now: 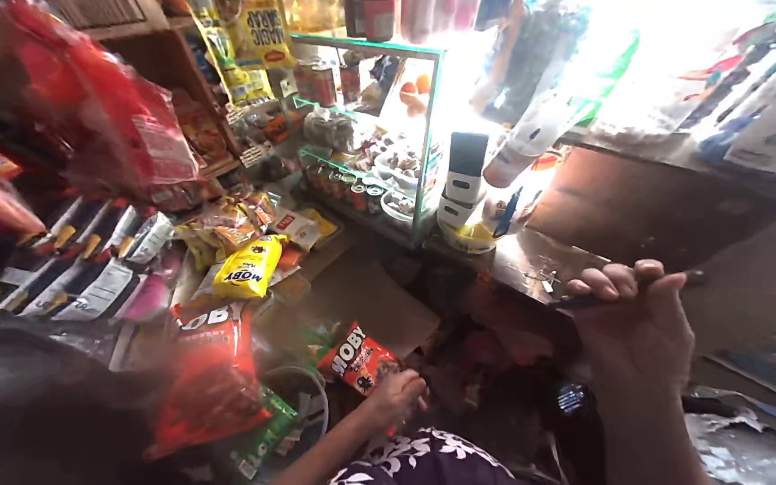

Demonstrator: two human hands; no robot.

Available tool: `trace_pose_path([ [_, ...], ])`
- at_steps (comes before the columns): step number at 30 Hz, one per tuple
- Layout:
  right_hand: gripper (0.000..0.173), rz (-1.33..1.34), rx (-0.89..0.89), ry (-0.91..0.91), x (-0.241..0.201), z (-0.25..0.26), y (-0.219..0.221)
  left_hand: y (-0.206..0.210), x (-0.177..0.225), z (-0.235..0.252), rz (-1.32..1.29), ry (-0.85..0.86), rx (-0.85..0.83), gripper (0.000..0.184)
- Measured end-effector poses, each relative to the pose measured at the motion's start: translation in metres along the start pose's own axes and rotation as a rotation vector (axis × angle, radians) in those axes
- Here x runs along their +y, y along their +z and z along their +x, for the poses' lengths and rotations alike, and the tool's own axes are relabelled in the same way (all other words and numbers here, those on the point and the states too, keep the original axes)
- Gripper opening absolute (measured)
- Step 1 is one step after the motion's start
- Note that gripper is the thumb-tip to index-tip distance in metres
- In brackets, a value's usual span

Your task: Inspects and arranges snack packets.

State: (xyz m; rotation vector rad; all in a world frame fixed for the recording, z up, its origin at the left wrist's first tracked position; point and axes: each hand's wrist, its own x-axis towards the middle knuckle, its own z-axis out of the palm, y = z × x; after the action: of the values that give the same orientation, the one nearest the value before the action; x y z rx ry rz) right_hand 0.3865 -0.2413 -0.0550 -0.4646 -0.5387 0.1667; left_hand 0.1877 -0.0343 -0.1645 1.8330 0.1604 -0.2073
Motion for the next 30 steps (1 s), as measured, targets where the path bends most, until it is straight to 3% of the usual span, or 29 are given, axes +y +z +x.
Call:
trace_pose_path([
  [2,0.013,-0.082,-0.08,0.034,0.003,-0.008,0.003,0.0,0.014,0.009,-0.176,-0.009,0.109,0.036],
  [5,0.018,-0.326,-0.228,0.09,0.017,-0.022,-0.004,-0.01,0.041,0.018,-0.414,0.028,0.18,0.032],
  [7,0.019,-0.664,-0.258,0.108,0.02,-0.031,-0.012,-0.017,0.045,0.019,-0.481,0.04,0.189,0.033],
  [9,0.038,-1.084,-0.323,0.169,0.022,-0.038,-0.018,-0.021,0.043,0.018,-0.495,0.036,0.198,0.035],
  [11,0.064,-1.276,-0.458,0.328,0.026,-0.043,-0.025,-0.023,0.04,0.017,-0.496,0.033,0.199,0.036],
  [14,0.064,-1.325,-0.59,0.438,0.039,-0.05,-0.027,-0.023,0.038,0.014,-0.512,0.048,0.209,0.035],
  [22,0.027,-1.351,-0.738,0.254,0.073,-0.053,-0.015,-0.031,0.038,0.001,-0.362,0.127,0.255,0.027],
  [30,0.027,-1.348,-0.826,0.217,0.092,-0.063,-0.008,-0.032,0.034,-0.011,-0.223,0.165,0.307,0.031],
])
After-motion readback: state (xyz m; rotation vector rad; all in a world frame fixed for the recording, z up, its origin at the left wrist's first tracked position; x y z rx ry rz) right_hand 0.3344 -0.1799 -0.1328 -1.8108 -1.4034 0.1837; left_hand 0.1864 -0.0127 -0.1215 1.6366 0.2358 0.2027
